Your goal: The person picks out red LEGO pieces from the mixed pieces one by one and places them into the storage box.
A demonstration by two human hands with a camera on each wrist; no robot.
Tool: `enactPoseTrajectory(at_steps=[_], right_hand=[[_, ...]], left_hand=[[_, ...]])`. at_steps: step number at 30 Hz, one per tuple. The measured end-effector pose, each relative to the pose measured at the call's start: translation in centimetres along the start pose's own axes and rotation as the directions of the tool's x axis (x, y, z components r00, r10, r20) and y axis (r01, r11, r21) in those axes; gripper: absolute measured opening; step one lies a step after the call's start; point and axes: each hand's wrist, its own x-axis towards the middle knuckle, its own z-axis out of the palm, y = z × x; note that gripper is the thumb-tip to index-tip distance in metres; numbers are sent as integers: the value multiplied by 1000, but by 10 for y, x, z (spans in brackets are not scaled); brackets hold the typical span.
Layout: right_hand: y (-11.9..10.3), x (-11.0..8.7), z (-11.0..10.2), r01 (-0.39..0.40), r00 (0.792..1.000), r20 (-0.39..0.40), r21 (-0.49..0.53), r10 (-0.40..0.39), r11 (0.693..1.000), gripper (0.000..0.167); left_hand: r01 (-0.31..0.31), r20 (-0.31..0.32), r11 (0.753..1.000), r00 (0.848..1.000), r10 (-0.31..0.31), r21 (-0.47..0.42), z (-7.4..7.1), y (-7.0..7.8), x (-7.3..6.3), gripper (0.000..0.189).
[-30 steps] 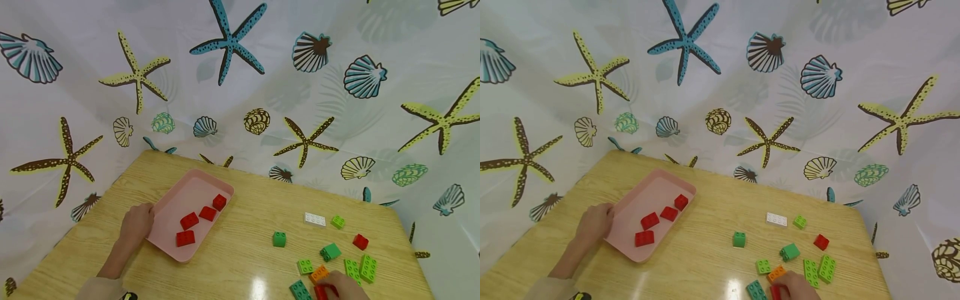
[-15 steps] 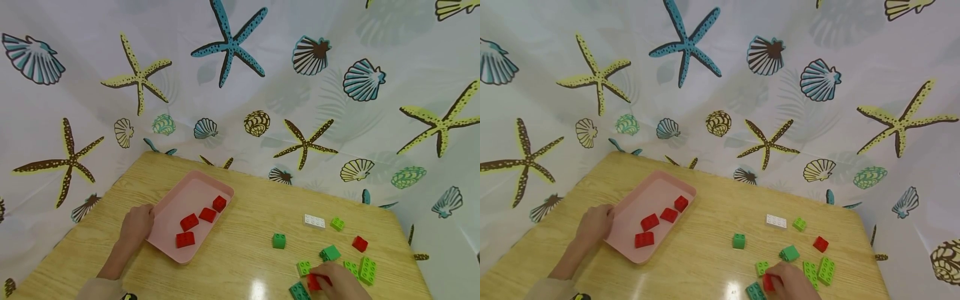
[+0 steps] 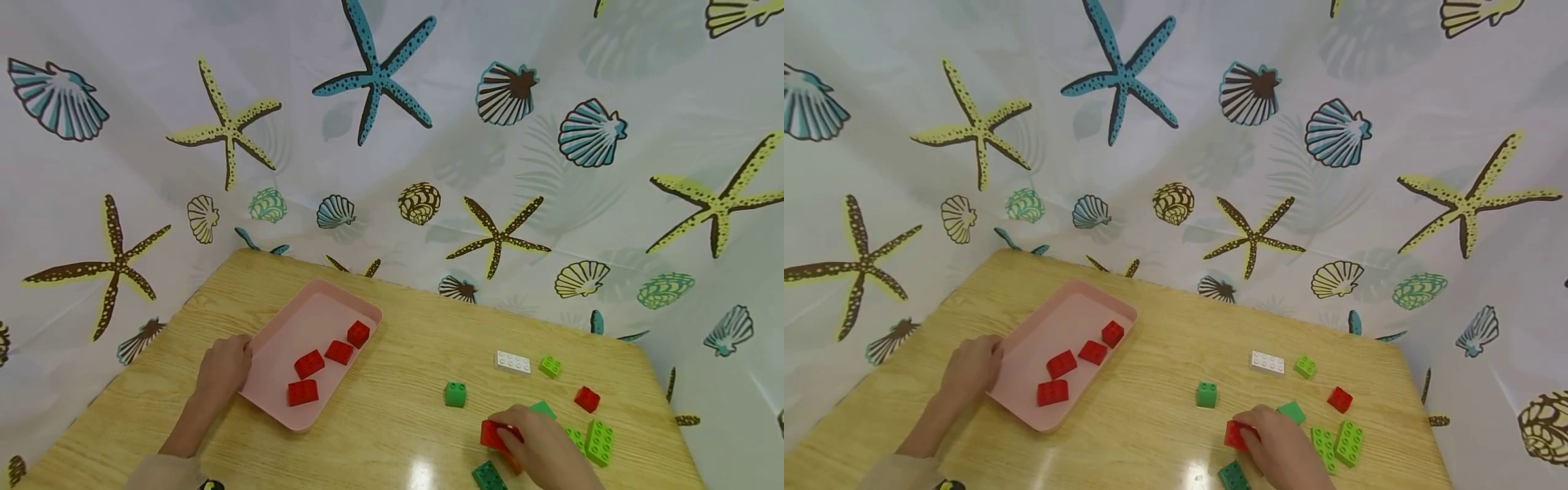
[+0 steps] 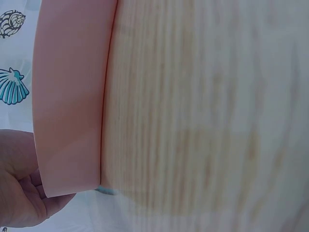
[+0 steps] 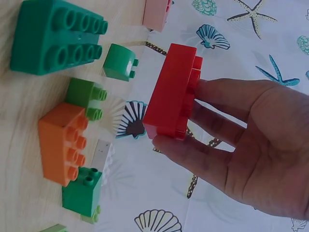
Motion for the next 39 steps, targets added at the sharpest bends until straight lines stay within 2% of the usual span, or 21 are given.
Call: enactPoseTrajectory(at_steps=[5, 13, 19, 24, 30, 39], right_hand=[[-11, 5, -2, 45, 999, -21, -35, -46, 998, 13], [-32, 15, -4, 77, 993, -88, -57, -82, 995, 14], [-46, 22, -5, 151, 984, -85, -46, -155, 987, 15], [-55, 29, -5, 212, 973, -77, -49, -215, 976, 17], [-67, 35, -3, 292, 950, -94, -62, -297, 954, 18], [-82, 46, -1, 336, 931, -113, -105, -347, 936, 17]], left_hand=[[8, 7, 1000, 1000, -8, -5, 2, -2, 1, 26], [-8, -25, 1000, 1000, 8, -1, 2, -2, 2, 23], [-6, -13, 1000, 1000, 6, -8, 2, -1, 0, 26], [-6, -20, 1000, 1000, 6, -5, 3, -3, 1, 25], [-3, -26, 1000, 1000, 3, -1, 4, -5, 2, 24], [1, 1, 999, 1000, 0, -33, 2, -1, -1, 24]])
